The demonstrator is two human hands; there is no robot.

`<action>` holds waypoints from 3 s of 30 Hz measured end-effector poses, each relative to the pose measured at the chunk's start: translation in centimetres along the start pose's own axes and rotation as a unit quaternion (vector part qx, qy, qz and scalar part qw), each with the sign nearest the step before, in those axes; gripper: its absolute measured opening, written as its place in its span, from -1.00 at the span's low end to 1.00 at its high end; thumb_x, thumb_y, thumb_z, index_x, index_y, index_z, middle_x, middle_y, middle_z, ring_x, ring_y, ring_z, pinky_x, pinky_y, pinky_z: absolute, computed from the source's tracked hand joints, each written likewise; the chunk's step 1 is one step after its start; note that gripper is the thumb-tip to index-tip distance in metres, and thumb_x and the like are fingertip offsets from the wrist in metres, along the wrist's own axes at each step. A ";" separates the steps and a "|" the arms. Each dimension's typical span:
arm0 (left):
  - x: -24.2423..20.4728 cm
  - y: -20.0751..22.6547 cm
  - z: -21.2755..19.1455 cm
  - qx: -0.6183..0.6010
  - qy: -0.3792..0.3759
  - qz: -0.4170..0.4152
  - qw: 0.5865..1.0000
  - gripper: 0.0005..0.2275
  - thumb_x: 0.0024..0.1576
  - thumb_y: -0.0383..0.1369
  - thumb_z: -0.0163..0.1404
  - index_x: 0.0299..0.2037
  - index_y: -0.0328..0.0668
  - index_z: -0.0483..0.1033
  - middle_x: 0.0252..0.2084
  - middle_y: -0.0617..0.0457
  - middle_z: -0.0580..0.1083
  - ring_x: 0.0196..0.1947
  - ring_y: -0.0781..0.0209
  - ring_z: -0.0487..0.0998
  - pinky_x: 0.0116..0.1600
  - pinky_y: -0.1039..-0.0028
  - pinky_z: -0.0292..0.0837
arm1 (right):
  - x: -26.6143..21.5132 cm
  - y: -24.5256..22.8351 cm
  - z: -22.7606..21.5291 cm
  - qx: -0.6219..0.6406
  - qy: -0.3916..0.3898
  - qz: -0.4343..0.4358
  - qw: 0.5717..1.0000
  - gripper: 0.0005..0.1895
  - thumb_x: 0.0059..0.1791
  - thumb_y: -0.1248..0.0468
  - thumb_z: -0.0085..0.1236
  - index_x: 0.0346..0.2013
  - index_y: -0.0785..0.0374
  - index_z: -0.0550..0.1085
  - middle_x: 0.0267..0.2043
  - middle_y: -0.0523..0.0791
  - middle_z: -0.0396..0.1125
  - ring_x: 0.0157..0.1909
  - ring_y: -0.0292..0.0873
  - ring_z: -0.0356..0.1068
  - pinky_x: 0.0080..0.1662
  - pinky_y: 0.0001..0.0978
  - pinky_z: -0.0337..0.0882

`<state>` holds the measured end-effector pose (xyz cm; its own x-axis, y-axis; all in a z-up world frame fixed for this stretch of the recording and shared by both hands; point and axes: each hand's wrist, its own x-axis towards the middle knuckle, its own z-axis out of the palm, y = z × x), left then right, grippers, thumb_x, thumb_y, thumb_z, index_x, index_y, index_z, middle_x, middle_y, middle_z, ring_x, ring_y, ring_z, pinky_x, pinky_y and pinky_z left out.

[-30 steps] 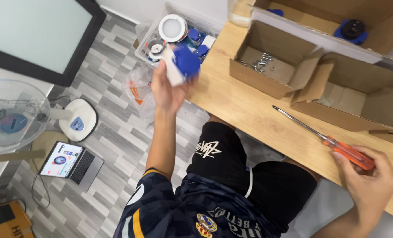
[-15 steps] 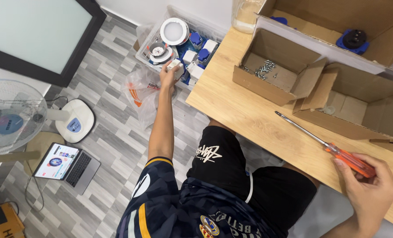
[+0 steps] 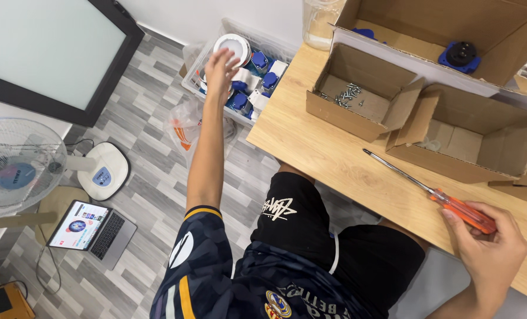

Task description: The person assembles a blue electrical socket by attaching a white plastic ring and securing it with screws using an orange screwdriver. They then place the completed unit into a cardboard box and pick up a black electrical component.

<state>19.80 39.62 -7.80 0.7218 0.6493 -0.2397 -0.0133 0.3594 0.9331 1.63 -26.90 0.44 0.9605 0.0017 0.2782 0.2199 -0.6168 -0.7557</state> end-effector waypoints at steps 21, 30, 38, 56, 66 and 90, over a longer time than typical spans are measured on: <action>-23.0 17.2 28.2 0.363 -0.457 0.481 0.654 -0.68 0.40 -0.16 0.10 0.21 -0.15 0.49 0.18 -0.02 0.55 0.21 0.07 0.54 0.31 0.24 0.33 | 1.2 -2.0 -0.6 -0.035 0.012 -0.087 0.996 -0.79 0.10 0.40 0.47 0.01 0.31 0.64 0.03 -0.05 0.51 0.08 -0.10 0.49 0.17 -0.31 0.49; -21.3 13.4 35.4 0.695 -0.520 0.201 0.455 0.06 -0.04 0.42 0.13 0.58 -0.06 0.10 0.59 -0.19 0.21 0.52 -0.19 0.29 0.51 0.06 0.18 | 1.4 -1.4 -0.9 -0.039 0.009 -0.093 0.995 -0.78 0.06 0.31 0.43 -0.01 0.25 0.64 0.01 -0.11 0.54 0.10 -0.12 0.50 0.20 -0.28 0.47; -24.7 13.9 36.4 0.758 -0.451 0.077 0.466 -0.01 -0.01 0.45 -0.31 0.65 0.17 0.02 0.70 -0.05 0.02 0.62 -0.15 0.14 0.58 -0.04 0.06 | 1.6 -1.3 -0.8 -0.037 0.013 -0.096 0.995 -0.78 0.05 0.30 0.41 -0.02 0.23 0.64 0.00 -0.13 0.54 0.09 -0.14 0.52 0.14 -0.31 0.50; -16.0 -6.7 47.7 0.734 -0.437 0.342 0.392 -0.68 0.30 -0.43 -0.09 0.21 -0.19 0.61 0.13 -0.31 0.51 0.10 -0.48 0.63 0.10 -0.11 0.62 | 2.2 -1.5 -1.1 -0.024 0.004 -0.089 0.996 -0.78 0.05 0.27 0.38 -0.03 0.22 0.62 0.00 -0.12 0.53 0.07 -0.11 0.52 0.16 -0.29 0.49; -22.9 9.1 41.4 0.590 -0.388 0.457 0.541 -0.46 0.04 -0.33 0.43 0.22 -0.19 0.53 0.12 -0.32 0.33 -0.08 -0.43 0.59 0.03 -0.25 0.62 | 2.0 -1.6 -1.0 -0.066 0.042 -0.094 0.993 -0.76 0.07 0.23 0.38 0.01 0.19 0.62 0.03 -0.12 0.51 0.10 -0.08 0.48 0.22 -0.23 0.43; -37.7 -0.8 17.8 0.254 -0.496 0.391 0.733 -0.58 0.09 -0.25 0.38 0.08 -0.21 0.57 0.15 -0.07 0.50 0.14 0.03 0.61 0.32 0.32 0.53 | 21.3 -5.4 -10.2 -0.365 -0.294 0.343 0.814 -0.39 0.04 -0.07 0.26 0.32 0.12 0.57 0.40 -0.01 0.42 0.38 0.15 0.38 0.24 0.10 0.48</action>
<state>4.92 2.95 5.25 0.7820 -0.3732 0.4993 -0.6138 -0.3214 0.7211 19.15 -31.57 16.49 0.7773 -0.2957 -0.5553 -0.3563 -0.9344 -0.0012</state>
